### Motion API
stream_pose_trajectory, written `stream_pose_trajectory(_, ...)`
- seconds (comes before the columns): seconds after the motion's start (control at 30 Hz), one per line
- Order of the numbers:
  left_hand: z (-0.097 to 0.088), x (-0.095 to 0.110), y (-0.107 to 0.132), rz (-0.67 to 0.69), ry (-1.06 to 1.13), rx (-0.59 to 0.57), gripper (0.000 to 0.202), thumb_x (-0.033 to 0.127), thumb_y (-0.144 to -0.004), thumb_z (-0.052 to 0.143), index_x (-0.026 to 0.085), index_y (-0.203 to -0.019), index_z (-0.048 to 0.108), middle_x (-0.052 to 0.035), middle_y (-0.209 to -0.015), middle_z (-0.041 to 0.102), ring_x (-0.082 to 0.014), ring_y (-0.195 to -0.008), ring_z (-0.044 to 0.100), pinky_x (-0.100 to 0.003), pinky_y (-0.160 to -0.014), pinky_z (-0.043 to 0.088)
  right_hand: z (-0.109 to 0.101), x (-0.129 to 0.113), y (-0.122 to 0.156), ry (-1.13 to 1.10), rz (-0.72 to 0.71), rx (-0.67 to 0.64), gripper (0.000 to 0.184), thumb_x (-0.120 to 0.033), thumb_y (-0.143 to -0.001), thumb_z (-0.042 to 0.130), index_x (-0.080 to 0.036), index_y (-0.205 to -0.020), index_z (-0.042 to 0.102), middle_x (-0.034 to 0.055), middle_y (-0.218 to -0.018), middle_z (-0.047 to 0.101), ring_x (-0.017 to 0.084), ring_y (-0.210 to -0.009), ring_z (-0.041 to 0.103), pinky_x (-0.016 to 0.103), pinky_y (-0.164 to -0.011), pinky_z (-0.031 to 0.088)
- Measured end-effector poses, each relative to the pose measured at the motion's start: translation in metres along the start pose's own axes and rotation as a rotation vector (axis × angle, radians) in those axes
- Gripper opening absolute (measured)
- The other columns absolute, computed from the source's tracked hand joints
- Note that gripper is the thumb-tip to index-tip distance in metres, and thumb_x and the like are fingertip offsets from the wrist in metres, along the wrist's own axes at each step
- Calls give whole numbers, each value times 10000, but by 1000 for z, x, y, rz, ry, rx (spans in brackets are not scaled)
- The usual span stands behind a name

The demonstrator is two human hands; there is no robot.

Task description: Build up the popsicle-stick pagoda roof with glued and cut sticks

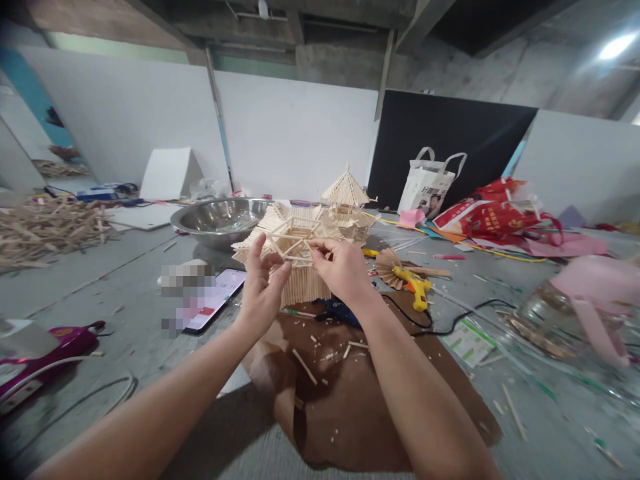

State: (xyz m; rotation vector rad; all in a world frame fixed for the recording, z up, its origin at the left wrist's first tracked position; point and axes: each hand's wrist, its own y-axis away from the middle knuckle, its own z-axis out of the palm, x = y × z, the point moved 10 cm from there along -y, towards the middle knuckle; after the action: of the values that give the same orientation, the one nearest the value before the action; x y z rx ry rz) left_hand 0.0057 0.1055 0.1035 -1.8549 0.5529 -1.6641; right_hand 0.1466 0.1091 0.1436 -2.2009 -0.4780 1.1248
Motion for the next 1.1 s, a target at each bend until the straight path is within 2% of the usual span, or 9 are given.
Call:
stream_pose_trajectory(0.43,0,2,0,35,-15,-9,587,201,-735,487,265,-1244,202,-39,-903,482,-147,-863,467,-340,-807,361,0,3,1,-60,61,4,202,-242,-679,512,-157,-800,649,30,-642,641,114,-541,546,238,-521,431)
stream_pose_trajectory(0.63,2,4,-1,51,14,-25,599,199,-735,487,264,-1247,185,-32,-889,499,-141,-850,479,-339,-810,364,3,14,-2,-203,142,-7,190,-271,-654,552,-141,-764,638,35,-659,636,102,-545,534,233,-527,429)
stream_pose_trajectory(0.77,3,5,-2,53,37,-37,601,196,-735,486,254,-1248,180,-35,-892,506,-138,-847,482,-338,-815,366,6,23,-3,-279,197,-38,207,-290,-633,574,-139,-763,631,26,-645,627,74,-479,488,214,-463,402)
stream_pose_trajectory(1.1,0,2,-1,23,24,-20,601,188,-728,492,271,-1247,200,-39,-907,498,-149,-855,474,-343,-811,367,3,23,-2,-209,185,-40,203,-298,-631,578,-162,-768,639,10,-632,624,50,-409,423,194,-388,351)
